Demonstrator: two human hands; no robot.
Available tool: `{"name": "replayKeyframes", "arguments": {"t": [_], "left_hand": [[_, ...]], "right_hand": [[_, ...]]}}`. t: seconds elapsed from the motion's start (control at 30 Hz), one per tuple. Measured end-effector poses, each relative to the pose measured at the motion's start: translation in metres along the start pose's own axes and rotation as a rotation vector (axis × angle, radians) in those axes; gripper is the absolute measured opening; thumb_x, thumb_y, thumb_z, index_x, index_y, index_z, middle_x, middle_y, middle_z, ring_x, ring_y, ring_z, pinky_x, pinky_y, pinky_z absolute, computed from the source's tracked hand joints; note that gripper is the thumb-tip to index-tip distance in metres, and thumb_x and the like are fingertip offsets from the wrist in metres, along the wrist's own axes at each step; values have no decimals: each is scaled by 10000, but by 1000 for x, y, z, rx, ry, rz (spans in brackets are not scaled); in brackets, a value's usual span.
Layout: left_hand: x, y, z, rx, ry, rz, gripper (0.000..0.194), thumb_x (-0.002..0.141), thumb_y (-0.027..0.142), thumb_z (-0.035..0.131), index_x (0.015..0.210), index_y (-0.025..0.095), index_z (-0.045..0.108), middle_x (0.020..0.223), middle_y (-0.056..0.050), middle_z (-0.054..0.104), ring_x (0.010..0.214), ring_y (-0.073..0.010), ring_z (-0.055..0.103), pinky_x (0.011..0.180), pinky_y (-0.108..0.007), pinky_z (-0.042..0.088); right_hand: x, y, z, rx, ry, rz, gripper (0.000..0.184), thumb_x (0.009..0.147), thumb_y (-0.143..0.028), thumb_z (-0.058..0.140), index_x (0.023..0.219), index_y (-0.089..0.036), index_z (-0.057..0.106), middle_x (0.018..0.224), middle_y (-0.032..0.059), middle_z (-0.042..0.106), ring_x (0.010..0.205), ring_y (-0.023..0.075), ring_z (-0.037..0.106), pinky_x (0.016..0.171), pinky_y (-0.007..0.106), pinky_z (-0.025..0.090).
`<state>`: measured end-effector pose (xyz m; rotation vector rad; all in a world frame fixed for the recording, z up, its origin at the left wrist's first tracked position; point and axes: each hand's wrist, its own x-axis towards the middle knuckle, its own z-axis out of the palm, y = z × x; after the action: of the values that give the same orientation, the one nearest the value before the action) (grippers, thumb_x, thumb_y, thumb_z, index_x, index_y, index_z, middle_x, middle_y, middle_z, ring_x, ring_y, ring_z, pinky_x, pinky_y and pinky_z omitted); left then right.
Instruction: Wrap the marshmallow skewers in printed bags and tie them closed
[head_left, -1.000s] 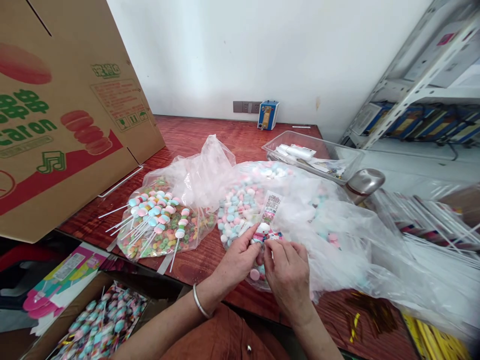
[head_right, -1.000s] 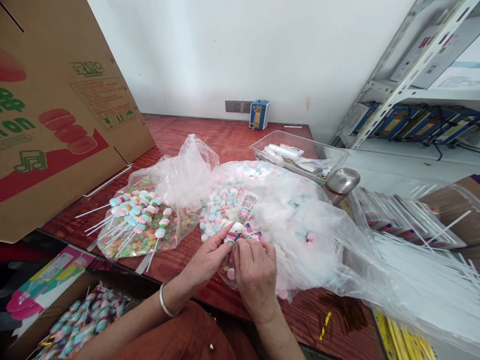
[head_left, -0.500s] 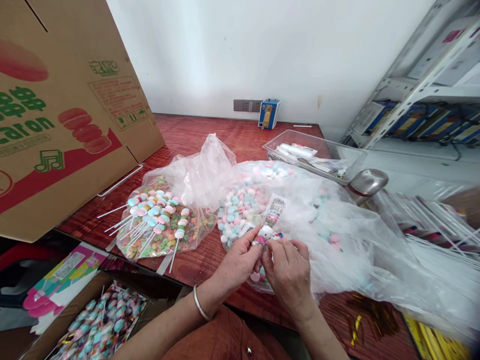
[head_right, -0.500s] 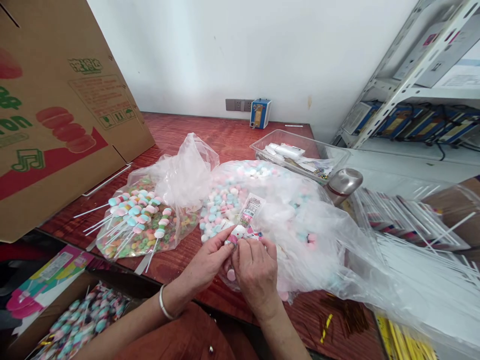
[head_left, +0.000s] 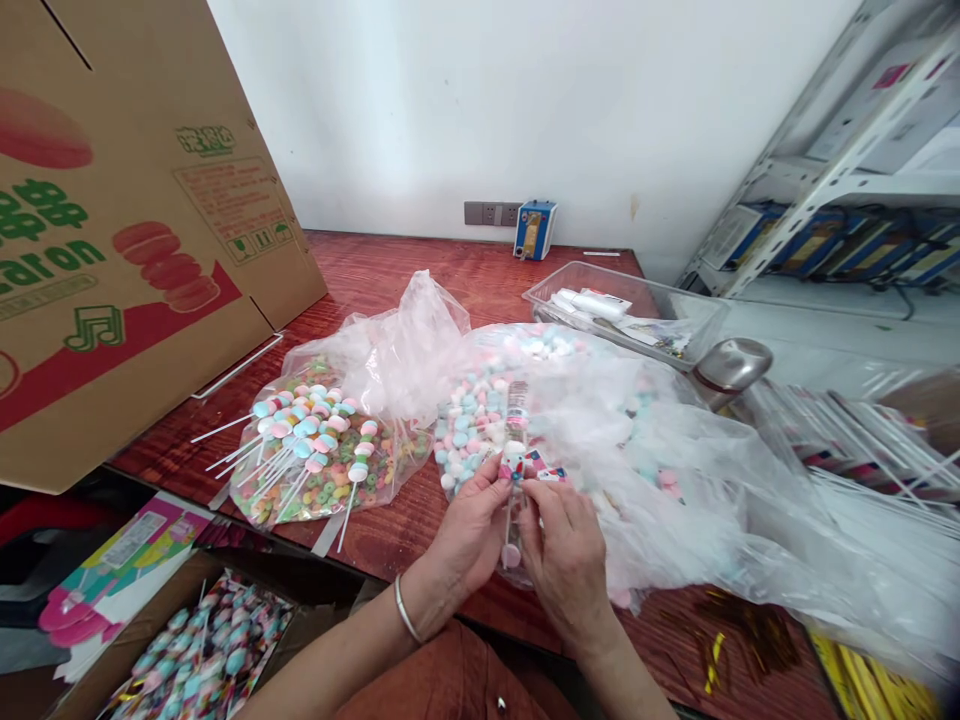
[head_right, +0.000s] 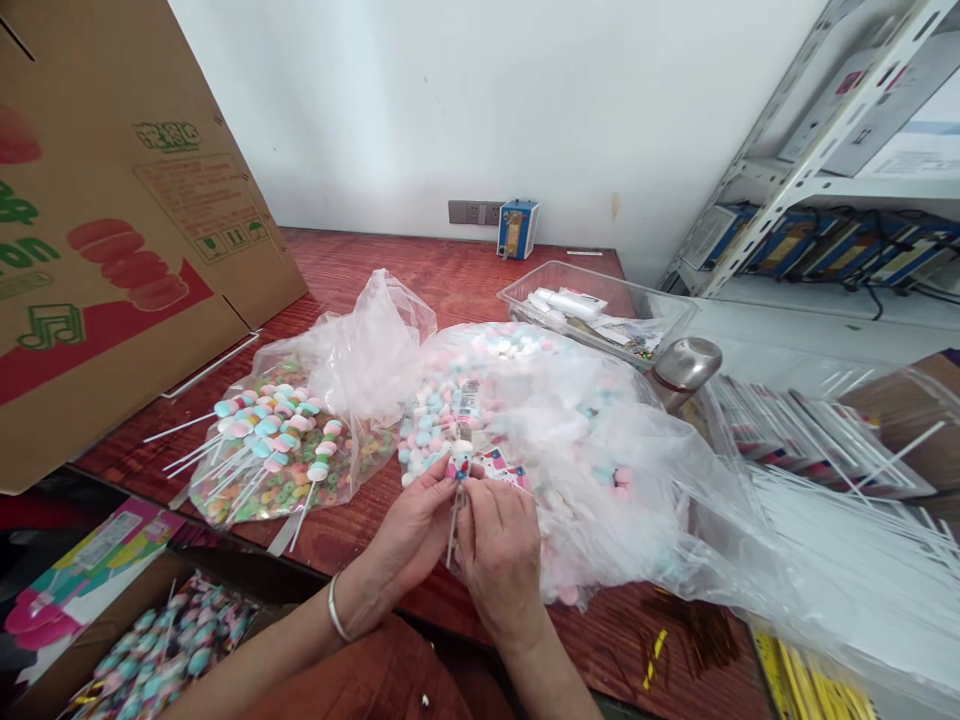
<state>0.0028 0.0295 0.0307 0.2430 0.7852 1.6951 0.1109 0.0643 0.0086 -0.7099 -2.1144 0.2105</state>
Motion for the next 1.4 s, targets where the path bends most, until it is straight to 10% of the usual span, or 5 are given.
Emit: {"name": "replayKeyframes", "arguments": {"t": [0.3,0.73,1.1,1.4], "left_hand": [[1,4,-9,-180,-71,-76,303,805,104,650,1088,209,627,1175,-62,675,1117,-214,636,956,-360,501],[10,18,4,-122,62,-10,173,825,218,719,946,146,619,926,-80,728,929,-237,715,947,-442,542],[10,24,3,-110,-14,-35,237,827,236,726,1023,125,652,810,-20,669,742,-141,677,927,-401,546],[3,20,6,-41,21,-137,219,840,247,699,997,97,672,832,-79,710,825,-207,709,846,-349,561]], "right_hand": [[-35,-16,8,886,-286,800,319,1004,-461,404,899,-200,555,516,-90,379,432,106,350,425,217,290],[-38,-11,-1,107,-22,203,202,976,-231,462,1013,-153,644,748,50,731,565,169,676,533,235,470],[-33,-12,-11,388,-188,339,178,996,-272,471,986,-210,638,732,-18,672,610,135,652,541,198,484],[-3,-1,-17,-3,47,52,142,952,-170,566,1083,-167,621,953,99,693,858,215,654,756,332,513]]}}
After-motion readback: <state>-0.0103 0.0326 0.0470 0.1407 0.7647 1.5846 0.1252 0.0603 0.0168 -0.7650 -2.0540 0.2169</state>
